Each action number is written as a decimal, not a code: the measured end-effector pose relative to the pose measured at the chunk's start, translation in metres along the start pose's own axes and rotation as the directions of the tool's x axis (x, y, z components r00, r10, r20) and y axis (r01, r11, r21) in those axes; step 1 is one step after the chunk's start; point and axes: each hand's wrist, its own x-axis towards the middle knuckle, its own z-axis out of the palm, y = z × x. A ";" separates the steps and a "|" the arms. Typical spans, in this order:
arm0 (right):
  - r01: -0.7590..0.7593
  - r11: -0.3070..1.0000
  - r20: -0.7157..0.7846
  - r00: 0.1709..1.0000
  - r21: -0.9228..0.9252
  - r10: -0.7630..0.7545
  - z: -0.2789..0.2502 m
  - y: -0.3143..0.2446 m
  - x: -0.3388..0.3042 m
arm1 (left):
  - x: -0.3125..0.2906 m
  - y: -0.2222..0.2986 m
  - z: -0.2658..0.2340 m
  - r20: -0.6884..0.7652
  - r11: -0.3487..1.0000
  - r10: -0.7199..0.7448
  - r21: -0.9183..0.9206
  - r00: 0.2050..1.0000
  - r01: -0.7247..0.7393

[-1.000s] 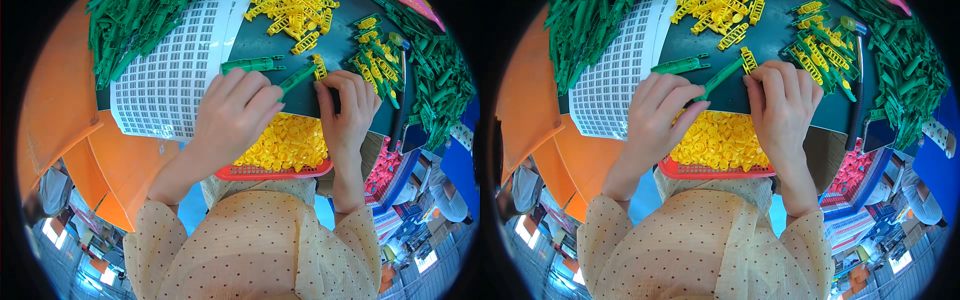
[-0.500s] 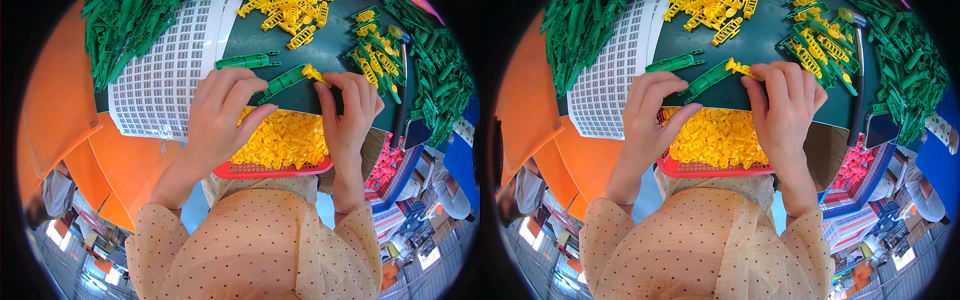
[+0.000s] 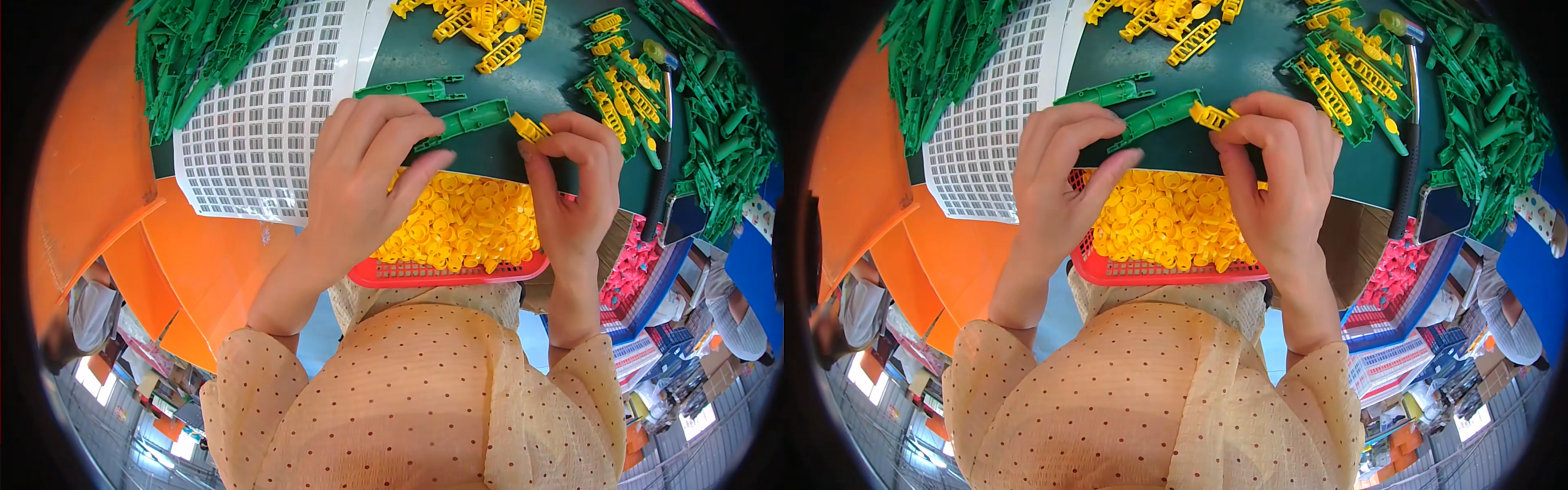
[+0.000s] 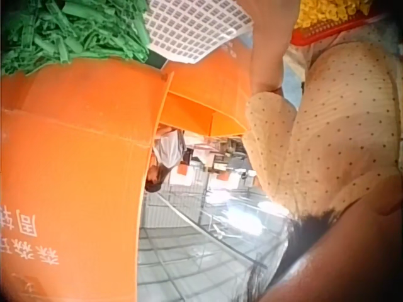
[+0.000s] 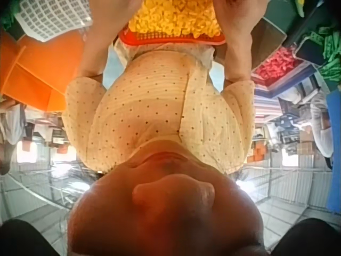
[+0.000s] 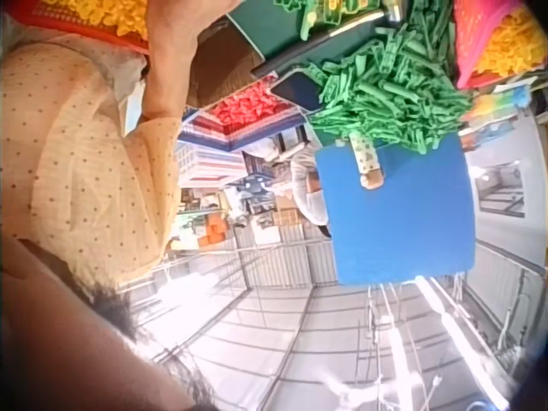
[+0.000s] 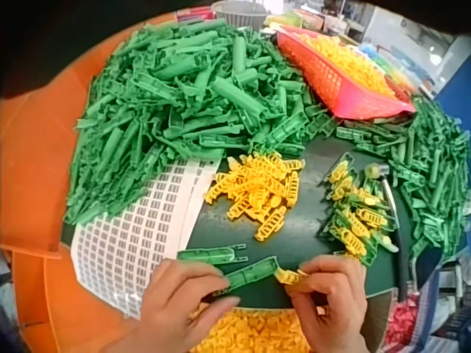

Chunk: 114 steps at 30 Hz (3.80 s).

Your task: Assembling small yellow plastic components into green plastic husks on a factory workbench.

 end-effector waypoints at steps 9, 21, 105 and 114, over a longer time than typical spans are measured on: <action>-0.240 0.553 0.152 0.968 0.798 0.200 0.002 -0.030 0.002 | -0.005 0.022 -0.005 0.201 0.711 -0.143 -0.661 0.969 0.242; -0.309 0.616 0.208 0.950 0.724 0.232 -0.004 -0.027 0.000 | -0.006 0.013 -0.009 -0.023 0.891 0.046 -0.451 0.999 -0.051; 0.117 0.990 0.301 0.944 0.080 -0.136 0.007 -0.012 0.028 | -0.003 -0.019 0.010 -0.038 0.973 0.231 -0.017 0.972 -0.232; 0.155 0.987 0.285 0.945 0.048 -0.162 0.008 -0.013 0.026 | -0.006 -0.014 0.012 -0.054 0.986 0.146 -0.070 0.988 -0.150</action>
